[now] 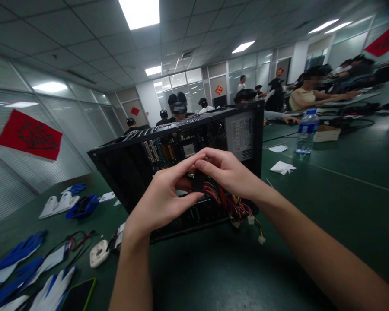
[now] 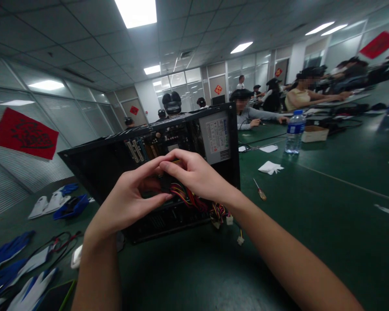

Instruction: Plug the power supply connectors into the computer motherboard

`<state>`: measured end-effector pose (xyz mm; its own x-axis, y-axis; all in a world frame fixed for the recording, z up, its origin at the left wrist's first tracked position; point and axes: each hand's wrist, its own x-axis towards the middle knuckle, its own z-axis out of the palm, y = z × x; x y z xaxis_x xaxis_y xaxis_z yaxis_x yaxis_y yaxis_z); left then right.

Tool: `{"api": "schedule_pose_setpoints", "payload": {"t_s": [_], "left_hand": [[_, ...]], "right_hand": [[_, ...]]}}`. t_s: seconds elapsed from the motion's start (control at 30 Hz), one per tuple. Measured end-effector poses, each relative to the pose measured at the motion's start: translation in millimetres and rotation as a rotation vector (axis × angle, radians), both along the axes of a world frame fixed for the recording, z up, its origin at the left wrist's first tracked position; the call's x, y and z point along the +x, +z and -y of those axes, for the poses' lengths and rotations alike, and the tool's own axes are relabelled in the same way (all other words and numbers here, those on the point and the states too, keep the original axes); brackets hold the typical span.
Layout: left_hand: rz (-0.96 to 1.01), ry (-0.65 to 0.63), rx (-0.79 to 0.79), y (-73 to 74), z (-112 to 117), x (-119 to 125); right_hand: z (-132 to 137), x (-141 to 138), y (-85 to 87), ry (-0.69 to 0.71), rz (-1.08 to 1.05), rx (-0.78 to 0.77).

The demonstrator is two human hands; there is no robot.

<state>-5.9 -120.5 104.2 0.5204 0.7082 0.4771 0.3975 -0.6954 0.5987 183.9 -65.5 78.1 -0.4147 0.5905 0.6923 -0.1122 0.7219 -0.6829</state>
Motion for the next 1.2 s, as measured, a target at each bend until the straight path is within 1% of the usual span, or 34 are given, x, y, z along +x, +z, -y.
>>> {"api": "schedule_pose_setpoints", "payload": {"t_s": [0.1,0.23,0.33,0.6,0.77,0.9,1.1,1.2], "left_hand": [[-0.043,0.041,0.085,-0.9,-1.7,2.2],[-0.062,0.047,0.185,-1.7,-3.1,2.1],[-0.079,0.05,0.232,-1.0,-2.7,0.3],[-0.105,0.059,0.288,0.8,-1.1,0.4],[-0.125,0.068,0.307,-0.2,-1.8,0.3],[-0.134,0.058,0.299,1.0,0.4,1.9],[-0.165,0.039,0.343,2.2,-1.0,2.7],[-0.173,0.038,0.371,1.5,-4.4,0.5]], "right_hand": [[-0.1,0.7,0.9,-0.017,-0.004,0.002],[-0.8,2.1,2.5,-0.009,-0.018,-0.013],[-1.6,3.2,2.5,0.002,-0.028,-0.035],[-3.8,6.7,0.9,-0.007,-0.008,-0.089],[-2.7,7.2,1.9,-0.014,0.007,-0.06],[-3.1,7.2,2.4,0.015,0.005,-0.041],[-7.8,7.9,0.1,0.059,-0.002,-0.118],[-7.9,7.4,-0.3,0.041,-0.016,-0.131]]}}
